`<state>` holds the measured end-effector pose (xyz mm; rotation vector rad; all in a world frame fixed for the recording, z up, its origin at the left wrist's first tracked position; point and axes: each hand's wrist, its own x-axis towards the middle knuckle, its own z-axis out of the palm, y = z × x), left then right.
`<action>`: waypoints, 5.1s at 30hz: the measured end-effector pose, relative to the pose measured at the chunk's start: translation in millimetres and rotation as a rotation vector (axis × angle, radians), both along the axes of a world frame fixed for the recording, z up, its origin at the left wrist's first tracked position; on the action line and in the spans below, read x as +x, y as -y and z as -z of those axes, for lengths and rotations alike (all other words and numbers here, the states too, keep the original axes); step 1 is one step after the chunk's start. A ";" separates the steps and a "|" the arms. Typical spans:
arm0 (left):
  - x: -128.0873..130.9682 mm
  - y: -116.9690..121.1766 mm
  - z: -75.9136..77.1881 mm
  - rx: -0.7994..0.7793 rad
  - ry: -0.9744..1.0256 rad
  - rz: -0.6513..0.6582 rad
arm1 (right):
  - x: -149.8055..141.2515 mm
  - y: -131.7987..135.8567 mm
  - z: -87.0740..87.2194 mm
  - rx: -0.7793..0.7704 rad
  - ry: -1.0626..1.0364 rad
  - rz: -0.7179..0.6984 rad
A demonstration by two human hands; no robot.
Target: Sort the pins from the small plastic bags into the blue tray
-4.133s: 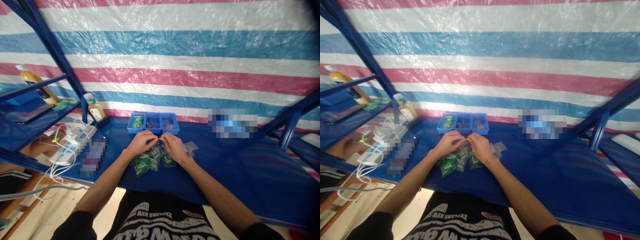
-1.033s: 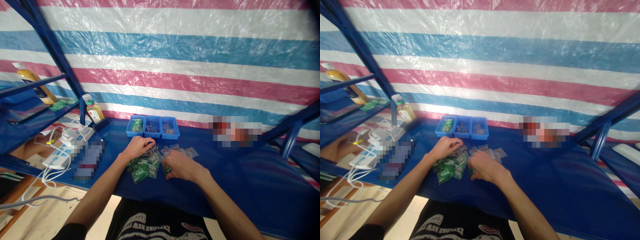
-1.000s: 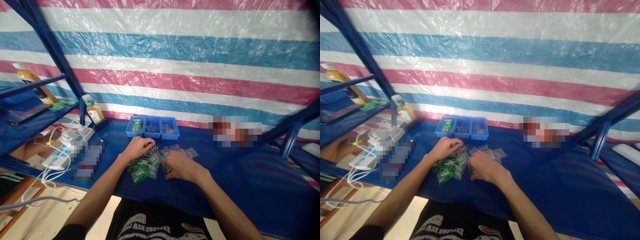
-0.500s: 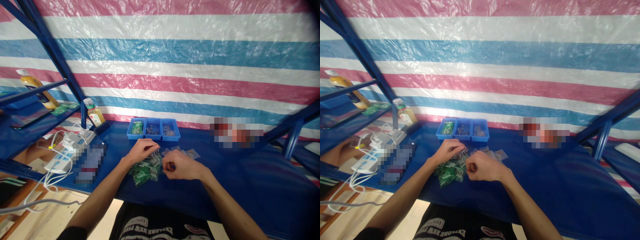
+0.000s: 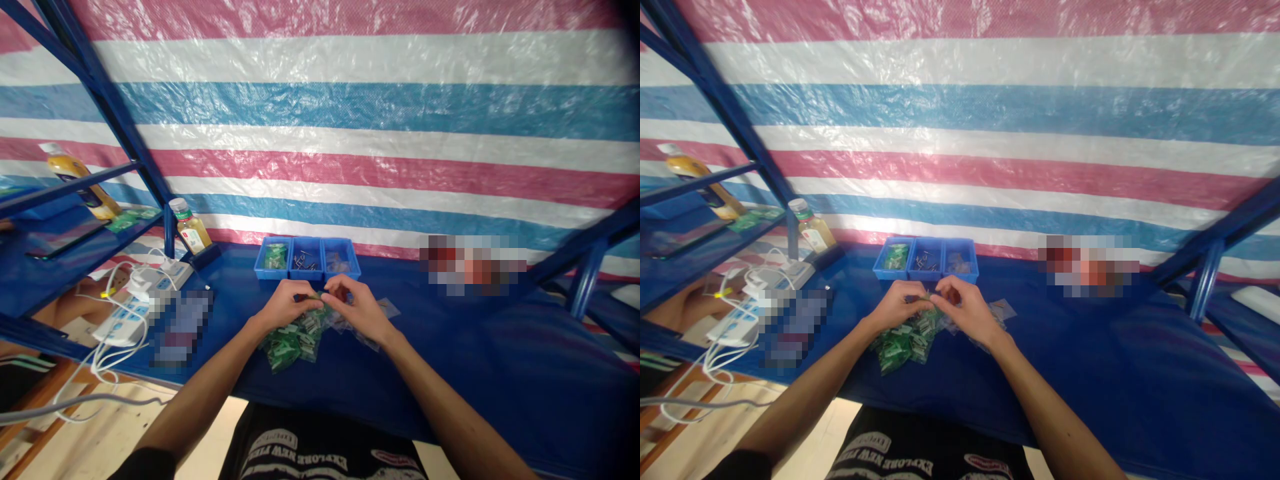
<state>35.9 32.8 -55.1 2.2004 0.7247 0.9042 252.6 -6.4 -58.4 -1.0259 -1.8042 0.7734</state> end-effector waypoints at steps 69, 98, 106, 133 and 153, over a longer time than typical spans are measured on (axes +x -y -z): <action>-17.5 -11.5 6.6 0.158 -0.119 -0.082 | -22.5 -6.9 27.3 0.309 0.373 0.143; -12.2 -7.5 12.8 0.139 -0.161 -0.052 | -18.0 -4.2 32.5 0.256 0.215 0.116; -11.7 -4.2 2.6 0.152 -0.184 -0.073 | -18.7 -3.5 30.4 0.201 0.194 0.097; -13.2 -5.4 5.3 0.091 -0.175 -0.048 | -16.8 -2.7 33.7 0.228 0.220 0.082; -12.4 -8.0 8.7 0.062 -0.140 -0.056 | -19.0 -4.0 29.0 0.129 0.105 0.086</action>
